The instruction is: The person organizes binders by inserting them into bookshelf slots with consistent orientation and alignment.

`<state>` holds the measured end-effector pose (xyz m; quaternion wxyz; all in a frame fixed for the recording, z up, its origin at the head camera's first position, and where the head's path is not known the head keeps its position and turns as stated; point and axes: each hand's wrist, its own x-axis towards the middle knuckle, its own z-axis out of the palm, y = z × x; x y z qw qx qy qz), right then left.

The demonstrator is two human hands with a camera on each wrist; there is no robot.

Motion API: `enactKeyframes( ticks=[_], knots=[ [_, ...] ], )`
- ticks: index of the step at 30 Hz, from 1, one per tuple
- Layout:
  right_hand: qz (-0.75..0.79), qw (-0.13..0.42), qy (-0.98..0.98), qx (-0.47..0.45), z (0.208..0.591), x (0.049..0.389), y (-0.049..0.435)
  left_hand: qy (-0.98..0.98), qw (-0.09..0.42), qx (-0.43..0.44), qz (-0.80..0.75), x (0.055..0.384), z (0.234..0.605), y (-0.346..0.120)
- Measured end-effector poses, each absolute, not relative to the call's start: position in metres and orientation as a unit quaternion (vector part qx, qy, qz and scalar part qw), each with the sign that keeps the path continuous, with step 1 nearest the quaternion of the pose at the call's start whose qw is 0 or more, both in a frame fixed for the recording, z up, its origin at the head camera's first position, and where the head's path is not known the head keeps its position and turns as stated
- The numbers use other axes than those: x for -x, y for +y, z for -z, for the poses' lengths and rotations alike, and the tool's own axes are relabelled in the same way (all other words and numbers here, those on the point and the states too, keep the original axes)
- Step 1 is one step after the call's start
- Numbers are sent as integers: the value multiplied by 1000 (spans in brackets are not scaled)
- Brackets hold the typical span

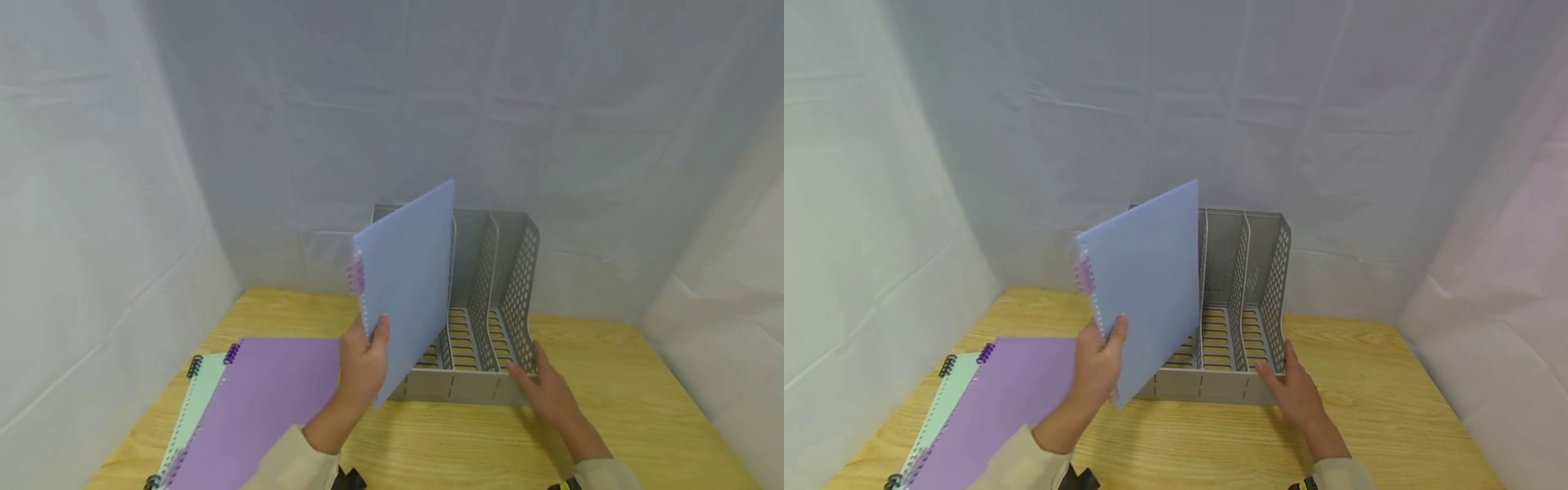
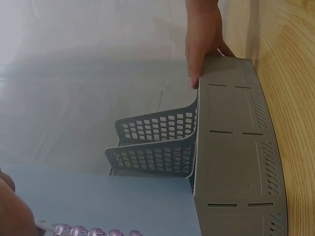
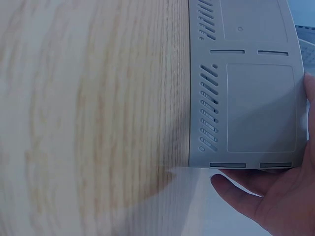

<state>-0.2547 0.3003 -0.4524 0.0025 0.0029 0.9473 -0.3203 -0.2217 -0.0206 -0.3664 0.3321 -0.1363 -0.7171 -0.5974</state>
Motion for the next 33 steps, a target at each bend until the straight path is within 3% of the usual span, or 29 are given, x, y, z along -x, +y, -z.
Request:
enactKeyframes(
  ticks=[33],
  knots=[
    [334,4,943,-1,446,251,297,-709,328,154,605,233,360,3]
  ],
)
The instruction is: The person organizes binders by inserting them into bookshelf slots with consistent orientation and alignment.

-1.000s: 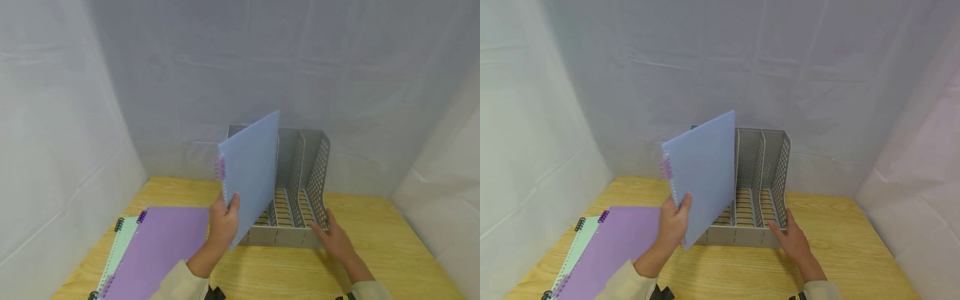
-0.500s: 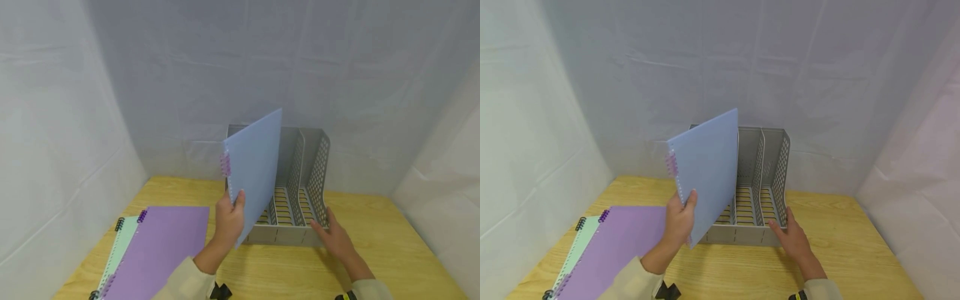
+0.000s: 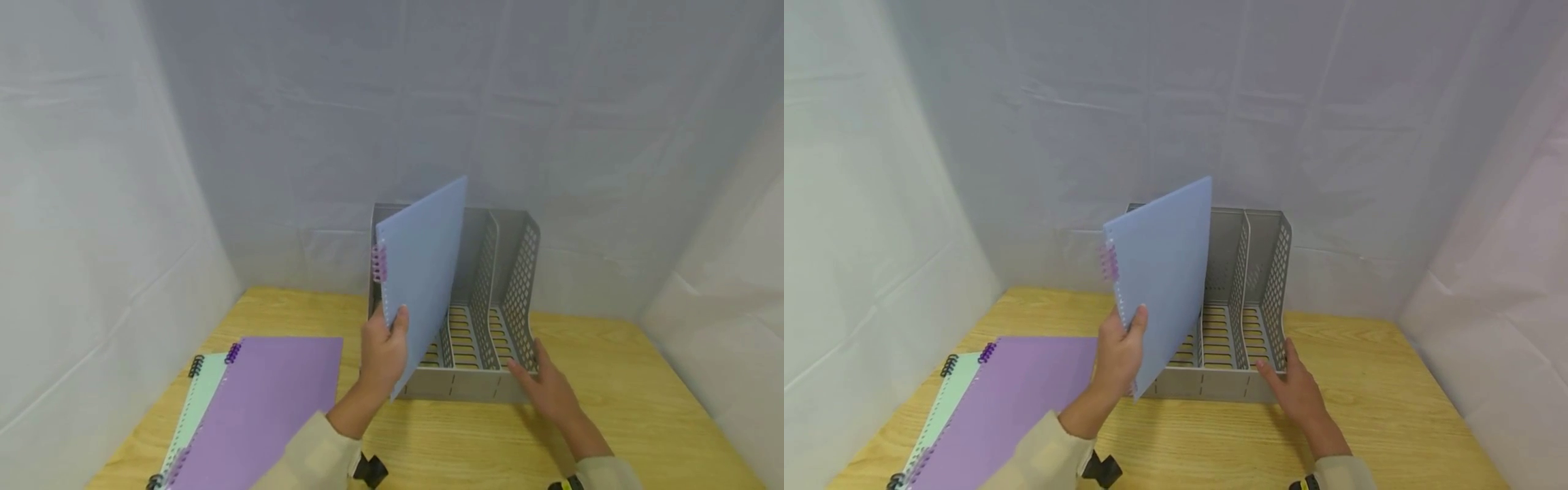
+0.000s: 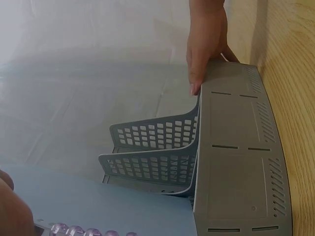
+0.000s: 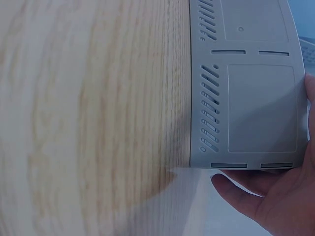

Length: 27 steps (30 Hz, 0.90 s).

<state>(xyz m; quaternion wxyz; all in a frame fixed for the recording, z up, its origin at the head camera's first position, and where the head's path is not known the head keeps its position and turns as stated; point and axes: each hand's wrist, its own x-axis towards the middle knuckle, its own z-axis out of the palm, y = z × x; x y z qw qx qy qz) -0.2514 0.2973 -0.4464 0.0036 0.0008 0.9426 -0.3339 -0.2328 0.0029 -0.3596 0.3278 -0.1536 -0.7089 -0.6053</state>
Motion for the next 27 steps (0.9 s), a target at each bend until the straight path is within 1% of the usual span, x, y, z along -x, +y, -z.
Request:
enactKeyframes(
  ticks=[7,13,27],
  knots=[
    [329,5,944,-4,448,252,299,-706,321,147,614,237,358,7],
    [330,2,944,-2,450,252,300,-716,339,138,595,242,358,12],
    [331,4,944,-3,449,253,299,-719,330,138,596,245,356,19]
  ],
)
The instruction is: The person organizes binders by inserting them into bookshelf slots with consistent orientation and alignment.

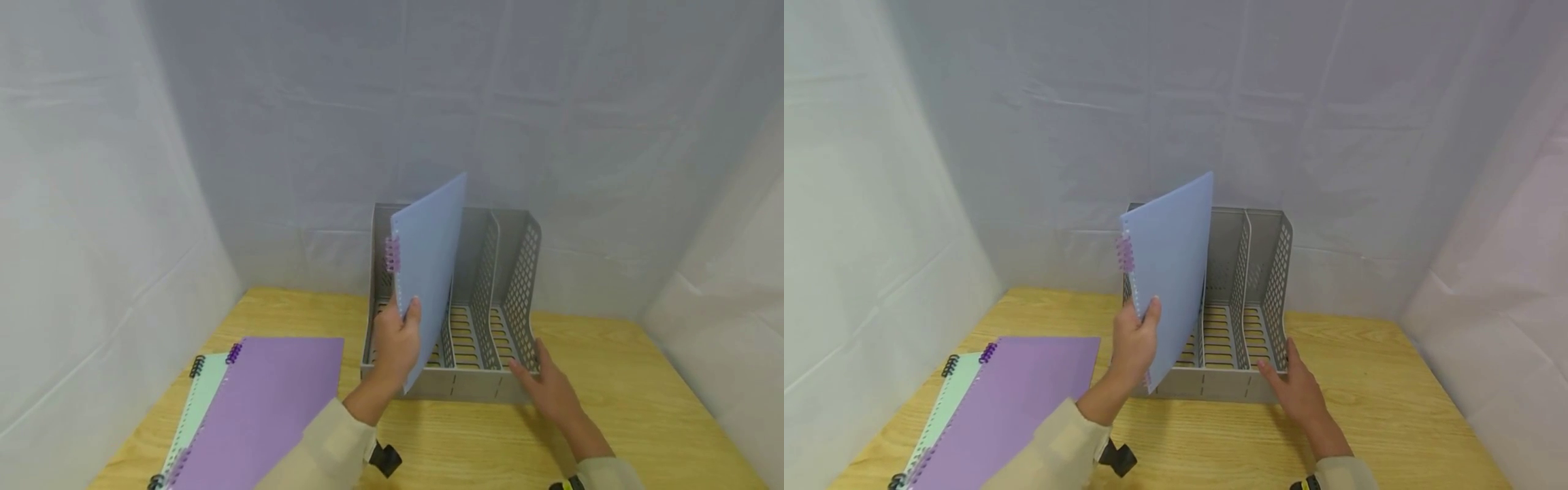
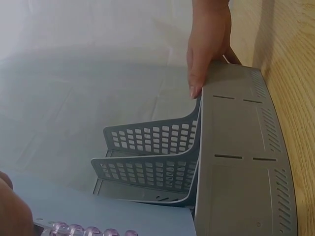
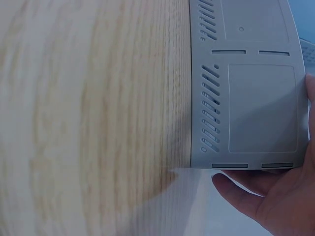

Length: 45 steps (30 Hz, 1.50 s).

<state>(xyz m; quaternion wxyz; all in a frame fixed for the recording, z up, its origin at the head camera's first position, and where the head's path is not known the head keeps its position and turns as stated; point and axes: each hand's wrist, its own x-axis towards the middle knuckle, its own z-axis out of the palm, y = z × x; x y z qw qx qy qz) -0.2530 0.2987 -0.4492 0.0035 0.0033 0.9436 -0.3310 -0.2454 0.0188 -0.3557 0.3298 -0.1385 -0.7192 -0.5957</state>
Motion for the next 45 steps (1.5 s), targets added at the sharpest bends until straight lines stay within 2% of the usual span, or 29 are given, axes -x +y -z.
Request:
enactKeyframes(
  ticks=[9,33,45],
  knots=[
    [328,-7,945,0,451,254,299,-735,297,132,596,250,354,23],
    [327,-7,945,-5,450,254,299,-716,306,146,610,269,358,31],
    [333,-16,943,0,452,256,299,-742,324,151,567,283,356,41]
  ],
)
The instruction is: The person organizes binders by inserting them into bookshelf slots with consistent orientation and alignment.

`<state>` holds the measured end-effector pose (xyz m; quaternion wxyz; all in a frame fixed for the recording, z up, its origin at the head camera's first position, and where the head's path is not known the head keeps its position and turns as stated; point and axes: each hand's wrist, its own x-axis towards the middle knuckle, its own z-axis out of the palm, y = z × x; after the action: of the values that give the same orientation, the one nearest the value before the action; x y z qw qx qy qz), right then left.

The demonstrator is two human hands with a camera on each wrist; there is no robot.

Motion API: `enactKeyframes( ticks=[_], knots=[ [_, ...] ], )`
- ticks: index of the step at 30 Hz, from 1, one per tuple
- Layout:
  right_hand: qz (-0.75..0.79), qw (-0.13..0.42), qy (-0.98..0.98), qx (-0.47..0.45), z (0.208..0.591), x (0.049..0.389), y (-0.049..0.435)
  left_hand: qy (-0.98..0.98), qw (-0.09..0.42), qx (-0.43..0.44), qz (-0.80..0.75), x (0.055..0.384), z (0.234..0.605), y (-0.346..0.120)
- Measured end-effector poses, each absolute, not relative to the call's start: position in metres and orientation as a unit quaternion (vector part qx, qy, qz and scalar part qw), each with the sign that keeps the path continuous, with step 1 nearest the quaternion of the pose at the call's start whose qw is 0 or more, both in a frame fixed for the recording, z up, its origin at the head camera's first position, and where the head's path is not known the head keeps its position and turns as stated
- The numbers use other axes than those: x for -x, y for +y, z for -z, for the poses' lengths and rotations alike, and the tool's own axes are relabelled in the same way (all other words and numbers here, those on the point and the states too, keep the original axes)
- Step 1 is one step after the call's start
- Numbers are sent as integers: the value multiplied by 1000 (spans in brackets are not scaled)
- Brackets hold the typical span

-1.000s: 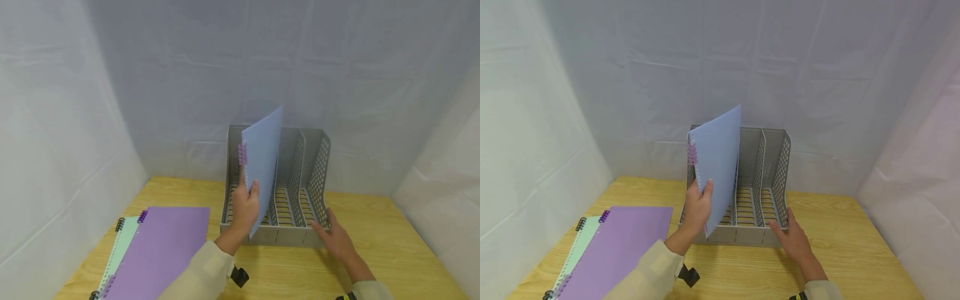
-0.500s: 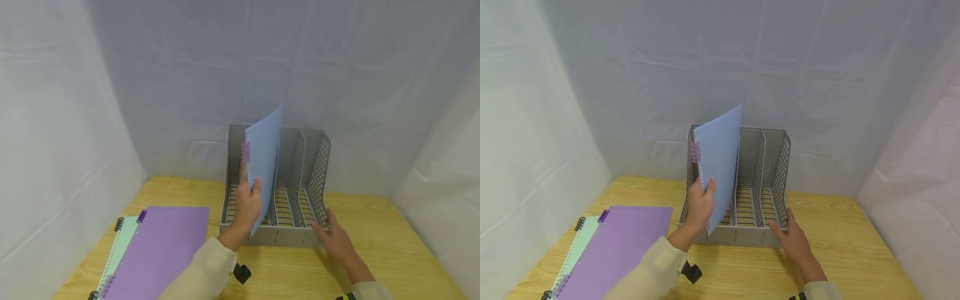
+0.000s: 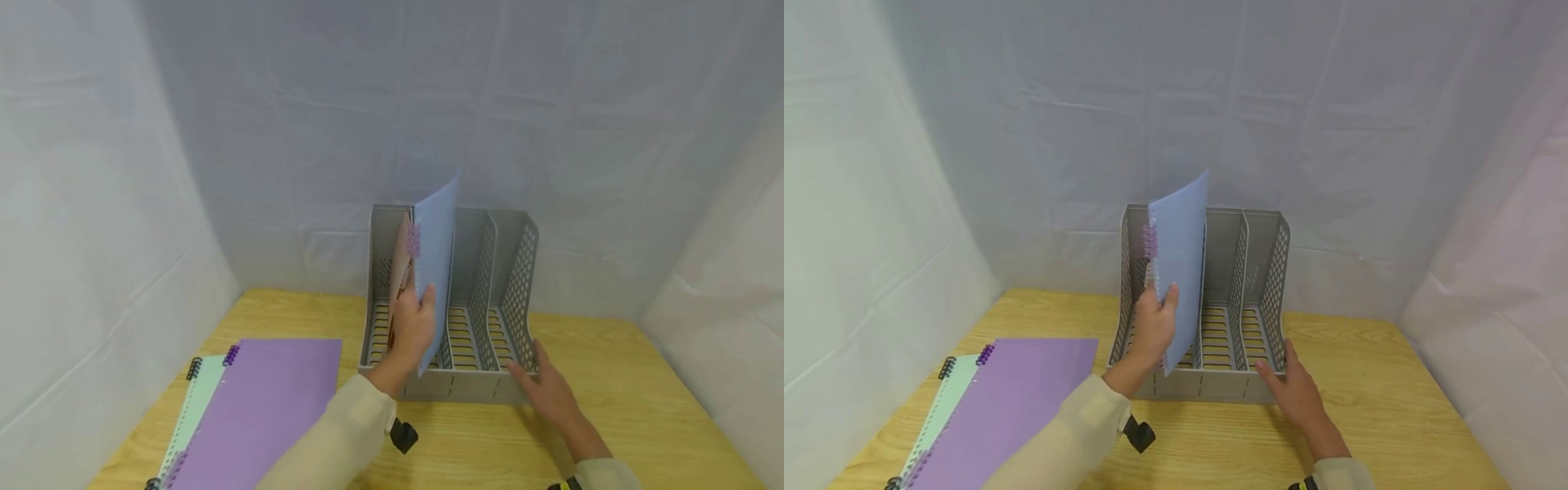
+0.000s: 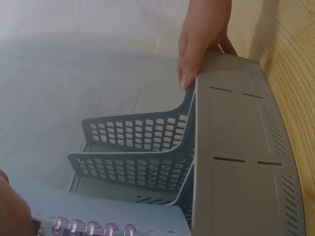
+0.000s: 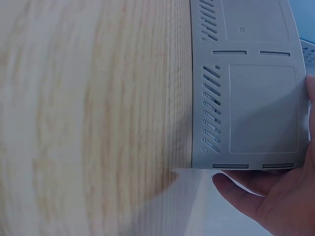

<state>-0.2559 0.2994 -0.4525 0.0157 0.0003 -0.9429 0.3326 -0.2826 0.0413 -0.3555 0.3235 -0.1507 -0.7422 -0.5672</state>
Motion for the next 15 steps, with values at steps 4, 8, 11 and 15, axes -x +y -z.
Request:
enactKeyframes(
  ticks=[4,8,11,15],
  knots=[
    [-335,18,-942,-9,452,255,298,-755,315,142,557,284,354,43],
    [-331,18,-943,-9,452,254,299,-758,308,136,558,285,354,46],
    [-330,14,-944,-3,450,254,300,-759,302,138,560,287,354,48],
    [-333,9,-943,0,449,254,299,-753,295,147,569,290,355,50]
  ],
)
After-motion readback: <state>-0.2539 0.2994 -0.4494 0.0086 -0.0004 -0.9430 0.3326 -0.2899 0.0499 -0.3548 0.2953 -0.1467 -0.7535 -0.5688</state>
